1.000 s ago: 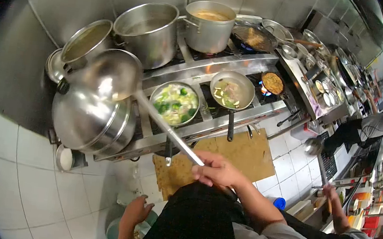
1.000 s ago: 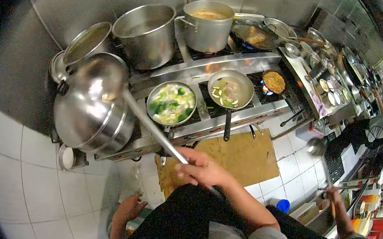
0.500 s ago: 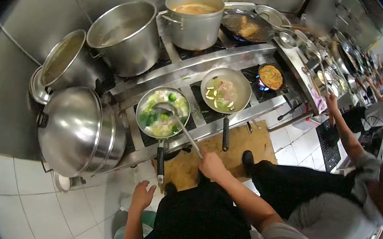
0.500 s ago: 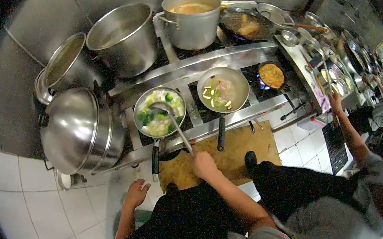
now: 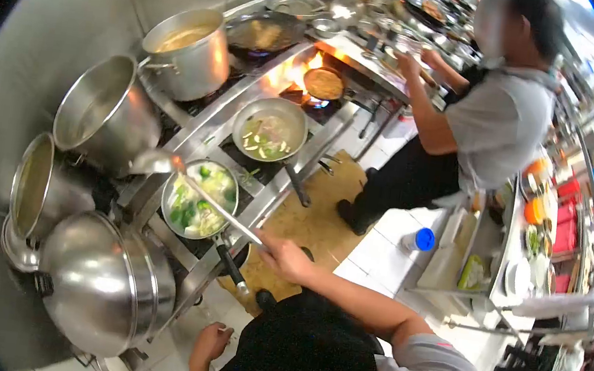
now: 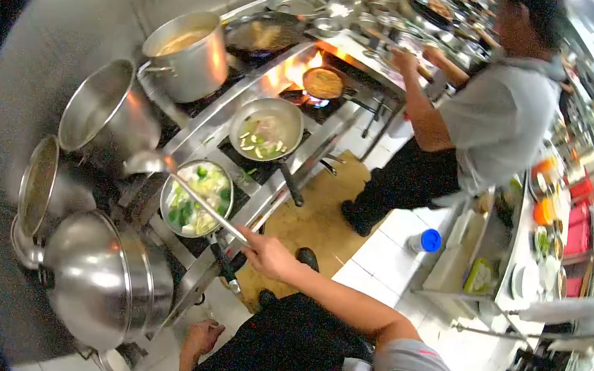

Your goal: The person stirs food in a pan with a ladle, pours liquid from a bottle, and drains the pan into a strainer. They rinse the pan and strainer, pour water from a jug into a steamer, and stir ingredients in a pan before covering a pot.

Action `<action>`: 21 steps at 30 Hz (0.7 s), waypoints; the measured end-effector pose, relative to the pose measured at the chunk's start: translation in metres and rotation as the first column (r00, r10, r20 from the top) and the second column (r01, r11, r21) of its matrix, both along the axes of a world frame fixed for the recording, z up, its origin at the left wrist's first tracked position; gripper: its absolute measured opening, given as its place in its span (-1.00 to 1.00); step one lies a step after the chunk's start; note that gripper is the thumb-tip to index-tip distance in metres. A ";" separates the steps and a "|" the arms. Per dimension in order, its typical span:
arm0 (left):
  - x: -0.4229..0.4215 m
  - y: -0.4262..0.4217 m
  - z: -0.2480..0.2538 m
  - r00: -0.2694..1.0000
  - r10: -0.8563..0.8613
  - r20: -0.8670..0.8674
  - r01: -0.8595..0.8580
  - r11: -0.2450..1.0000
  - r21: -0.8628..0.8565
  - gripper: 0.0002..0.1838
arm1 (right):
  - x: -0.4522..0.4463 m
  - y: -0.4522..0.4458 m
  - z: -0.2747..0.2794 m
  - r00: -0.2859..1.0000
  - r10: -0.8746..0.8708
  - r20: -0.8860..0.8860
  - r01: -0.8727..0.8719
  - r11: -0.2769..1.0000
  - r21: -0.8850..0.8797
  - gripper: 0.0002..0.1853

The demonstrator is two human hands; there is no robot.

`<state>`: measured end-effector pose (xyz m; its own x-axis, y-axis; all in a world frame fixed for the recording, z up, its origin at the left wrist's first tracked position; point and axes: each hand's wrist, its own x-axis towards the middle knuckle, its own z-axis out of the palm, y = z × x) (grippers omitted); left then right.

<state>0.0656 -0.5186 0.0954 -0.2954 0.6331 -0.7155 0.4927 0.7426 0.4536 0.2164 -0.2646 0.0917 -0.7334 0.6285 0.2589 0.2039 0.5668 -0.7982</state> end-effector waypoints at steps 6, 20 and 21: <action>0.024 0.060 0.018 0.805 0.064 0.589 -0.283 0.915 0.288 -0.58 | 0.070 -0.025 0.038 0.979 -0.026 -0.204 -0.194 0.201 -0.960 -0.72; 0.215 0.212 -0.034 0.491 -0.397 0.776 0.417 0.889 0.191 -0.63 | 0.397 -0.150 -0.064 0.577 -0.613 0.540 0.460 -0.303 -0.835 -0.73; 0.242 0.229 -0.039 0.486 -0.416 0.769 0.438 0.877 0.197 -0.63 | 0.420 -0.156 -0.081 0.556 -0.704 0.442 0.234 -0.377 -0.896 -0.74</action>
<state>0.3077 -0.2898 0.0562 0.6750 0.5055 -0.5375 0.2217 0.5558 0.8012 0.6365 -0.4207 0.0110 -0.0540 0.4351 -0.8988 -0.3908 -0.8375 -0.3819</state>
